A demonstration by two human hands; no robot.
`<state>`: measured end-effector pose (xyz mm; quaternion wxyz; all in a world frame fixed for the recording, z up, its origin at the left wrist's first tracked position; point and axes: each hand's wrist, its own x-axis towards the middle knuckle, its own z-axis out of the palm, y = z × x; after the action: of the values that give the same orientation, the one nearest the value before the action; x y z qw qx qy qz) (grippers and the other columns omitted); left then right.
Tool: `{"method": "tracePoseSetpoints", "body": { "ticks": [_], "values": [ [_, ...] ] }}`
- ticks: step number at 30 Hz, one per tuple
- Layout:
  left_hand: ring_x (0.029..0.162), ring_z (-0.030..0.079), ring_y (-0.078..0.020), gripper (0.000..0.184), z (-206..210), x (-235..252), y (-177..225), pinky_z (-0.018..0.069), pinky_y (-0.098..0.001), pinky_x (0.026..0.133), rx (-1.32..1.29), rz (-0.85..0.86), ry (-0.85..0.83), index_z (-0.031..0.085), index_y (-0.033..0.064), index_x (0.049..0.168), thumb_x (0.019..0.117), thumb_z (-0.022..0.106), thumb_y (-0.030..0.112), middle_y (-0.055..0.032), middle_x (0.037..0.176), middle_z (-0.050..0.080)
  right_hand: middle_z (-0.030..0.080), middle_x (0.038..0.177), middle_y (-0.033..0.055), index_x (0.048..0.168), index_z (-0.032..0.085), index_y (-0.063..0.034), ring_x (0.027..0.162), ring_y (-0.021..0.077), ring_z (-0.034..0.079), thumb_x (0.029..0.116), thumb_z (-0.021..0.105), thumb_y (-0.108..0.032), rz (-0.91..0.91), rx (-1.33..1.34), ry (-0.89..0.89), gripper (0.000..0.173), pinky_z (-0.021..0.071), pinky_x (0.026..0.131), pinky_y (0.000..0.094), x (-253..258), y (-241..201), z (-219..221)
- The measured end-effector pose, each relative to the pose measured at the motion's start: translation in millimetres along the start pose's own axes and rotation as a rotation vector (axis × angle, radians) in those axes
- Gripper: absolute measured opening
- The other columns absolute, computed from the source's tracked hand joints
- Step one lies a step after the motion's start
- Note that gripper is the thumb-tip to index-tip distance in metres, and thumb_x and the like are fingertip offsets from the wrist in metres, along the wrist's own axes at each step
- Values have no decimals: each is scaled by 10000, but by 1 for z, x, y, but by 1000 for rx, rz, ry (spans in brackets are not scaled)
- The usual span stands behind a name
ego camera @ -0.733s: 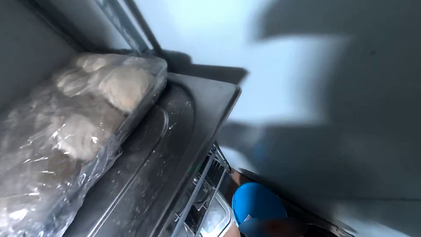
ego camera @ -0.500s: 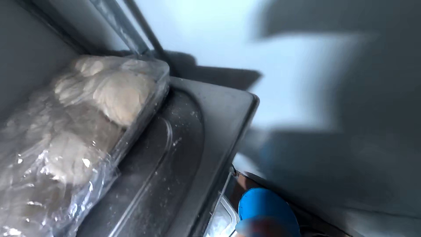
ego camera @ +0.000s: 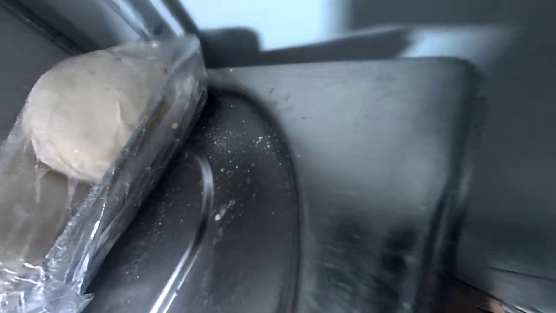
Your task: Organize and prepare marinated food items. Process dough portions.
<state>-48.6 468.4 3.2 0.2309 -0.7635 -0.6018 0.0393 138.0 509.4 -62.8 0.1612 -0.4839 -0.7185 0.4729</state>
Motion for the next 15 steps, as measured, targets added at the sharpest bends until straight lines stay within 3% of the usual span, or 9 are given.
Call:
{"method": "tracePoseSetpoints", "body": {
  "ticks": [1,2,3,6,9,10,13,14,15],
  "values": [
    [1052,697,-341,388,-38,11,15,548,-587,847,-64,-130,-291,701,59,1156,908,651,354,-156,1184,697,722,1033,171,1025,724,-56,982,360,698,919,683,-304,-62,-122,99,272,552,795,619,40,11,24],
    [1108,679,-357,385,-62,19,26,524,-594,891,-91,-213,-422,686,50,1203,908,672,297,-170,1242,682,718,983,152,967,727,-88,913,356,702,842,733,-341,-86,-235,170,283,562,700,615,70,17,43],
    [1135,670,-360,385,-78,22,36,516,-584,913,-89,-251,-482,674,45,1229,917,666,271,-178,1273,671,705,1029,186,996,724,-76,947,392,688,811,776,-364,-25,-321,149,346,561,724,635,83,12,50],
    [1212,639,-387,414,-100,23,52,485,-559,1000,-133,-285,-503,631,-6,1323,967,628,207,-230,1341,636,434,1440,389,1353,579,38,1294,554,480,887,764,-279,279,-296,37,593,439,1036,655,98,-8,68],
    [1252,620,-375,441,-72,18,42,460,-517,1064,-256,-316,-440,602,-16,1370,963,620,153,-247,1349,628,286,1562,392,1448,446,115,1430,550,347,933,686,-178,338,-263,-7,640,353,1149,639,113,2,98],
    [1232,633,-368,445,-38,10,25,478,-514,1047,-274,-273,-360,605,0,1370,966,620,186,-244,1328,639,304,1561,383,1438,444,138,1437,537,349,956,646,-131,355,-287,-53,589,355,1152,628,110,-1,101],
    [786,734,-246,442,87,-10,-18,598,-430,662,-114,-52,306,715,82,1182,923,531,389,-132,931,740,494,1461,322,1370,544,114,1344,473,499,1026,527,-118,369,-285,-91,415,440,1068,612,100,-11,92],
    [1018,727,-329,489,41,-6,-6,584,-508,867,-217,-140,-108,595,24,1385,985,559,303,-212,1155,711,550,1400,310,1320,581,109,1291,463,550,1022,537,-146,318,-281,-162,394,467,1013,622,85,-18,68],
    [1106,697,-376,523,18,0,1,544,-549,948,-299,-211,-275,547,-3,1432,971,600,238,-251,1233,680,574,1364,316,1291,597,110,1262,464,573,1031,533,-165,235,-229,-254,383,477,987,630,65,-24,38]
  ]
}}
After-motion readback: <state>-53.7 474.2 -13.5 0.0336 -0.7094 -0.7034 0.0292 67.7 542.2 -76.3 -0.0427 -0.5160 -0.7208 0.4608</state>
